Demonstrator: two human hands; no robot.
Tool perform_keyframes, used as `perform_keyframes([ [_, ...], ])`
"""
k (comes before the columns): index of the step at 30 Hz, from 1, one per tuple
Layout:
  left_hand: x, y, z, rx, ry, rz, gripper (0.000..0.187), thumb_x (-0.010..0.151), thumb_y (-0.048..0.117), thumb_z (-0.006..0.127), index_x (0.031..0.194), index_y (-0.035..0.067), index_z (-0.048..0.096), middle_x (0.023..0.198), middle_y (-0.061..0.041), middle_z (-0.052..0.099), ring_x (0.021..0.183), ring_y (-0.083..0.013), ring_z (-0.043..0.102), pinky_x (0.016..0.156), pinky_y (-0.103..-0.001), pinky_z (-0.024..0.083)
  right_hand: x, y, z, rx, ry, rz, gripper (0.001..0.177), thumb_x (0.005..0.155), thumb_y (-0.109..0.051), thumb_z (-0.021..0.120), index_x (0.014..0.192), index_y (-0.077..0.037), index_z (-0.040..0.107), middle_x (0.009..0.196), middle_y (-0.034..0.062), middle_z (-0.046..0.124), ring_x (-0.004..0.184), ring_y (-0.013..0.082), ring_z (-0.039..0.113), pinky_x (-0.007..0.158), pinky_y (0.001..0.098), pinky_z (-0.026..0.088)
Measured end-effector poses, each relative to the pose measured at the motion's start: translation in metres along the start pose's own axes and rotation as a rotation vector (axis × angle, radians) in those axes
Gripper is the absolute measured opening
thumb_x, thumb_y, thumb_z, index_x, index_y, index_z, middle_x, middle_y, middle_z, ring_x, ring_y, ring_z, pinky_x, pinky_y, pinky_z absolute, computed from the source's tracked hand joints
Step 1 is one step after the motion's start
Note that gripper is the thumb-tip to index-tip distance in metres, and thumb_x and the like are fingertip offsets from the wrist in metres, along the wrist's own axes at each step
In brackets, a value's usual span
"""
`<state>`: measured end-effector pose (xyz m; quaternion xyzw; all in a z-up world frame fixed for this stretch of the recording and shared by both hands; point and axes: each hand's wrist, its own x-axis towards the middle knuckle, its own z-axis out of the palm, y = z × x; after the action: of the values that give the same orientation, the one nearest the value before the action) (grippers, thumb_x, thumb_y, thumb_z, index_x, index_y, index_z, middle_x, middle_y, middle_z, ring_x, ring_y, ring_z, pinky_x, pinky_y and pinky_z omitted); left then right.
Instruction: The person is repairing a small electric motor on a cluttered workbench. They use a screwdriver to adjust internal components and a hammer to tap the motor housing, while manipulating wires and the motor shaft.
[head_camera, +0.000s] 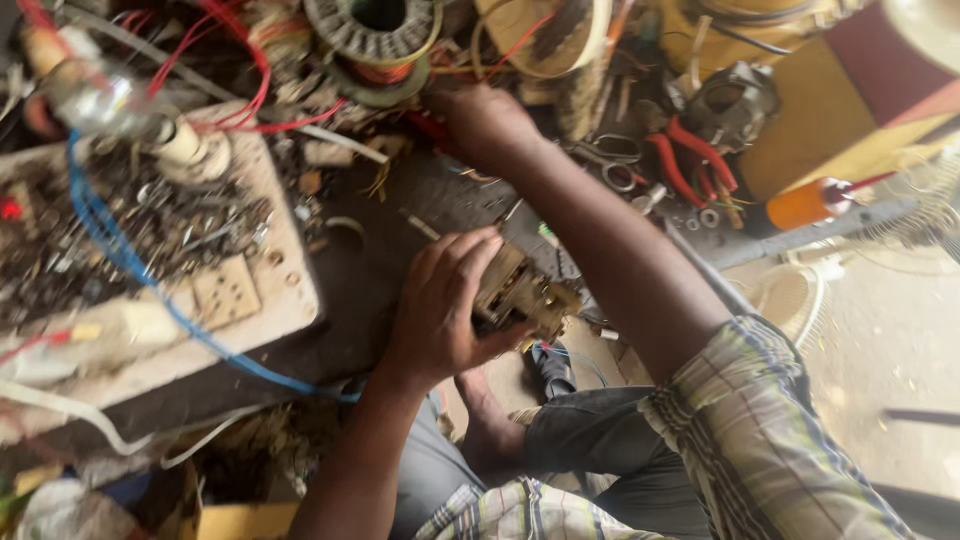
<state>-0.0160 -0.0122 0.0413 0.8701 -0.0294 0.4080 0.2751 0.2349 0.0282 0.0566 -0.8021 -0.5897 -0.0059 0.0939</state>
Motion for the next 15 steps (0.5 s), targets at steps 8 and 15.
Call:
perform_keyframes([
  [8,0.001,0.001,-0.003,-0.016,0.002,0.010,0.084,0.090,0.053,0.079,0.145,-0.001,0.045,0.144,-0.022,0.054,0.132,-0.0406,0.055,0.115,-0.054,0.044,-0.045,-0.005,-0.052,-0.147,-0.154,0.133,0.021,0.102,-0.018,0.054,0.110,-0.002,0.066,0.109,0.0210,0.066,0.093,0.0338,0.067,0.076,0.0485,0.055],
  [15,0.002,0.003,-0.002,-0.023,0.005,0.012,0.084,0.086,0.042,0.081,0.147,0.000,0.044,0.146,-0.020,0.053,0.138,-0.0413,0.050,0.119,-0.053,0.041,-0.216,0.008,-0.091,0.226,0.344,0.417,0.030,0.104,-0.030,0.059,0.105,-0.002,0.066,0.100,0.0217,0.066,0.096,0.0415,0.063,0.081,0.0497,0.048],
])
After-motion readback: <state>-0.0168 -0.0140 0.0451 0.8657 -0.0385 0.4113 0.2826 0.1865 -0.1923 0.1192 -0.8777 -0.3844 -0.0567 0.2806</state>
